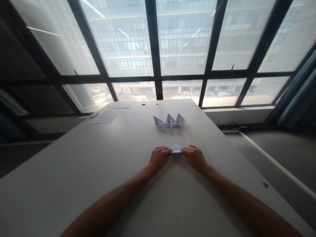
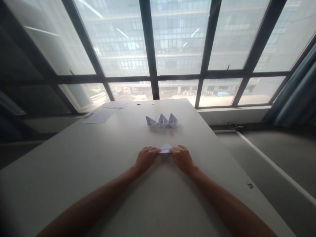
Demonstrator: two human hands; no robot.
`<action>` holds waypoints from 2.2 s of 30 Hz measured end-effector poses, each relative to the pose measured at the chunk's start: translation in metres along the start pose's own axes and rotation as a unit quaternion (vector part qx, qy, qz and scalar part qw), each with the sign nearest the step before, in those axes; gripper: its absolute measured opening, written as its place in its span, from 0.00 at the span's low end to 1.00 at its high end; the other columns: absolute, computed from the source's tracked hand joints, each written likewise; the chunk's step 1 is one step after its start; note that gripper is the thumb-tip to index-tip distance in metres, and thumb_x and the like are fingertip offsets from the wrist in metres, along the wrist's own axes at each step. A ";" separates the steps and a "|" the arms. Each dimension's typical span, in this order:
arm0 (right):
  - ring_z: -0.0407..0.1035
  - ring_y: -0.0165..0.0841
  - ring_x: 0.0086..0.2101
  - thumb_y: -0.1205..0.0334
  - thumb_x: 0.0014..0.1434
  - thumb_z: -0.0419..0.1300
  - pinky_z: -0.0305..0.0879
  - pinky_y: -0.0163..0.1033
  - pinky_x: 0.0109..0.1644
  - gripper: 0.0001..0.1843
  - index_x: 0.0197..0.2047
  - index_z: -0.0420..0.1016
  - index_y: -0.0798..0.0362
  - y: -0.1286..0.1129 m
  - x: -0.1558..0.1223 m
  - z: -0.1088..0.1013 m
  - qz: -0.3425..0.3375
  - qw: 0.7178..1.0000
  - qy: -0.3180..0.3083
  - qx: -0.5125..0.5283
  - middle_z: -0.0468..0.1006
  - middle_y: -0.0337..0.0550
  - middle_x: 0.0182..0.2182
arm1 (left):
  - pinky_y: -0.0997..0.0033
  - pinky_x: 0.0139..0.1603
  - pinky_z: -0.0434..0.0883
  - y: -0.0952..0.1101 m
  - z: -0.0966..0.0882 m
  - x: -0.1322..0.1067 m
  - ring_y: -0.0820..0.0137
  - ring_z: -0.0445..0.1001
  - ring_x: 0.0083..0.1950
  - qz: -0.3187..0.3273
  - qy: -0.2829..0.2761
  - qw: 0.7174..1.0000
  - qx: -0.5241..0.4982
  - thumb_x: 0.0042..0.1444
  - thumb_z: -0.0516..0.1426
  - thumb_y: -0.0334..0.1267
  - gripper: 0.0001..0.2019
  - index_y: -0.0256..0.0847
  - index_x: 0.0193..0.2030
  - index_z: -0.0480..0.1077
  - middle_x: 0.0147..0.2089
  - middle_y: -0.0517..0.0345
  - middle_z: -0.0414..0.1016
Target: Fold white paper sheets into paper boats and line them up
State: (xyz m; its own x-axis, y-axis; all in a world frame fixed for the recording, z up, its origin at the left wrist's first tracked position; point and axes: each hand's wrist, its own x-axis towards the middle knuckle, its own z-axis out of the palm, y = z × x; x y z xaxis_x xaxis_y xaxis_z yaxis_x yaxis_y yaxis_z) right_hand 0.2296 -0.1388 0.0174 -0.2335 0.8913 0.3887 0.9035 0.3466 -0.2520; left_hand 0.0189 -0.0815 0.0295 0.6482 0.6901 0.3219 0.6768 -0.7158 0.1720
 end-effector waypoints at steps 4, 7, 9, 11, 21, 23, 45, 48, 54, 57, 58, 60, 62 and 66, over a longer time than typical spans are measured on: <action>0.66 0.34 0.55 0.71 0.66 0.44 0.52 0.43 0.64 0.22 0.56 0.73 0.50 0.001 0.000 -0.002 -0.018 0.999 0.034 -0.012 0.75 0.45 0.54 | 0.58 0.58 0.64 0.000 -0.003 0.000 0.63 0.73 0.53 -0.002 0.040 0.999 -0.002 0.67 0.47 0.37 0.16 0.50 0.52 0.74 0.51 0.55 0.78; 0.61 0.35 0.60 0.74 0.64 0.43 0.51 0.44 0.65 0.26 0.61 0.68 0.54 0.001 0.001 0.000 -0.021 0.999 0.027 -0.036 0.70 0.46 0.59 | 0.54 0.66 0.55 -0.003 0.000 -0.001 0.63 0.69 0.60 -0.007 0.048 0.999 0.024 0.67 0.45 0.32 0.18 0.49 0.53 0.73 0.56 0.56 0.75; 0.58 0.36 0.61 0.75 0.62 0.43 0.50 0.45 0.65 0.28 0.61 0.68 0.55 0.001 0.001 0.002 -0.017 0.999 0.000 -0.047 0.68 0.47 0.61 | 0.47 0.70 0.45 -0.003 0.005 -0.003 0.60 0.64 0.64 -0.018 0.028 0.998 0.055 0.64 0.45 0.29 0.19 0.47 0.54 0.72 0.60 0.55 0.71; 0.56 0.36 0.63 0.77 0.60 0.44 0.48 0.46 0.66 0.29 0.61 0.68 0.55 0.002 0.000 0.006 -0.012 0.998 -0.037 -0.048 0.66 0.47 0.62 | 0.41 0.70 0.38 0.000 0.009 -0.006 0.56 0.58 0.68 -0.026 0.007 0.996 0.079 0.61 0.47 0.29 0.20 0.43 0.57 0.70 0.64 0.49 0.66; 0.50 0.38 0.65 0.70 0.61 0.45 0.38 0.49 0.69 0.29 0.65 0.61 0.59 0.000 -0.003 0.011 -0.018 0.995 -0.092 -0.043 0.62 0.51 0.64 | 0.52 0.70 0.46 0.020 0.026 -0.013 0.57 0.43 0.73 0.074 -0.086 0.994 0.009 0.66 0.43 0.53 0.33 0.34 0.71 0.49 0.72 0.42 0.47; 0.47 0.37 0.66 0.68 0.63 0.44 0.36 0.49 0.70 0.29 0.67 0.58 0.61 -0.004 -0.003 0.011 -0.015 0.996 -0.082 -0.035 0.59 0.52 0.65 | 0.52 0.70 0.45 0.017 0.031 -0.013 0.57 0.42 0.74 0.075 -0.097 0.992 0.001 0.66 0.43 0.54 0.34 0.34 0.71 0.47 0.73 0.42 0.46; 0.35 0.42 0.68 0.41 0.67 0.33 0.33 0.57 0.69 0.40 0.71 0.44 0.64 0.027 -0.015 0.027 0.106 0.984 -0.128 -0.069 0.41 0.55 0.70 | 0.44 0.68 0.44 0.009 0.038 -0.014 0.42 0.33 0.73 -0.033 -0.093 0.995 0.008 0.62 0.42 0.63 0.41 0.32 0.71 0.49 0.73 0.39 0.42; 0.35 0.42 0.68 0.43 0.68 0.34 0.33 0.57 0.69 0.39 0.71 0.45 0.64 0.027 -0.015 0.029 0.106 0.984 -0.126 -0.065 0.41 0.55 0.70 | 0.45 0.68 0.44 0.007 0.038 -0.013 0.41 0.37 0.72 -0.091 -0.078 0.992 0.026 0.63 0.42 0.61 0.41 0.23 0.68 0.52 0.72 0.30 0.44; 0.37 0.41 0.68 0.47 0.69 0.37 0.32 0.56 0.68 0.35 0.70 0.47 0.62 0.025 -0.014 0.029 0.118 0.985 -0.116 -0.054 0.44 0.54 0.69 | 0.45 0.68 0.45 0.003 0.038 -0.009 0.44 0.41 0.72 -0.138 -0.061 0.988 0.033 0.66 0.43 0.53 0.35 0.21 0.67 0.55 0.70 0.27 0.48; 0.40 0.40 0.68 0.51 0.69 0.40 0.34 0.56 0.68 0.32 0.69 0.51 0.60 0.023 -0.011 0.028 0.140 0.984 -0.100 -0.036 0.48 0.54 0.69 | 0.48 0.67 0.48 0.001 0.035 -0.008 0.47 0.46 0.72 -0.137 -0.050 0.989 0.031 0.67 0.43 0.49 0.30 0.24 0.66 0.58 0.69 0.31 0.52; 0.42 0.40 0.67 0.52 0.69 0.41 0.36 0.56 0.68 0.31 0.69 0.53 0.59 0.022 -0.010 0.028 0.146 0.985 -0.091 -0.029 0.50 0.55 0.68 | 0.49 0.67 0.48 0.000 0.034 -0.007 0.49 0.47 0.72 -0.133 -0.044 0.990 0.029 0.67 0.43 0.47 0.28 0.27 0.65 0.60 0.70 0.34 0.53; 0.46 0.41 0.66 0.53 0.68 0.44 0.39 0.56 0.67 0.28 0.66 0.59 0.57 0.021 -0.008 0.027 0.153 0.986 -0.068 -0.015 0.55 0.54 0.67 | 0.51 0.68 0.49 -0.004 0.030 -0.005 0.54 0.50 0.71 -0.122 -0.024 0.992 0.022 0.68 0.43 0.43 0.22 0.35 0.61 0.65 0.69 0.42 0.56; 0.50 0.42 0.65 0.54 0.66 0.49 0.42 0.55 0.66 0.24 0.62 0.65 0.54 0.021 -0.007 0.025 0.153 0.987 -0.043 -0.005 0.60 0.53 0.65 | 0.54 0.67 0.51 -0.008 0.027 -0.003 0.58 0.54 0.69 -0.117 -0.002 0.993 0.012 0.67 0.45 0.40 0.19 0.40 0.59 0.67 0.68 0.49 0.60; 0.60 0.42 0.58 0.57 0.60 0.58 0.49 0.49 0.63 0.20 0.54 0.72 0.54 0.022 -0.005 0.023 0.140 0.990 0.014 0.021 0.70 0.53 0.57 | 0.60 0.64 0.56 -0.014 0.025 0.000 0.60 0.63 0.62 -0.116 0.023 0.993 -0.009 0.64 0.52 0.41 0.20 0.41 0.61 0.65 0.60 0.50 0.69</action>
State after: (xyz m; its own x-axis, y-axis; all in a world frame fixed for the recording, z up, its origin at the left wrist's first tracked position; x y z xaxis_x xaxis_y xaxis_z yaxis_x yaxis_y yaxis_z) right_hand 0.2423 -0.1288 -0.0106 0.0337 0.9459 0.3227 0.9154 0.1004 -0.3899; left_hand 0.0177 -0.0687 0.0039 0.4585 0.8317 0.3132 0.7998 -0.5398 0.2626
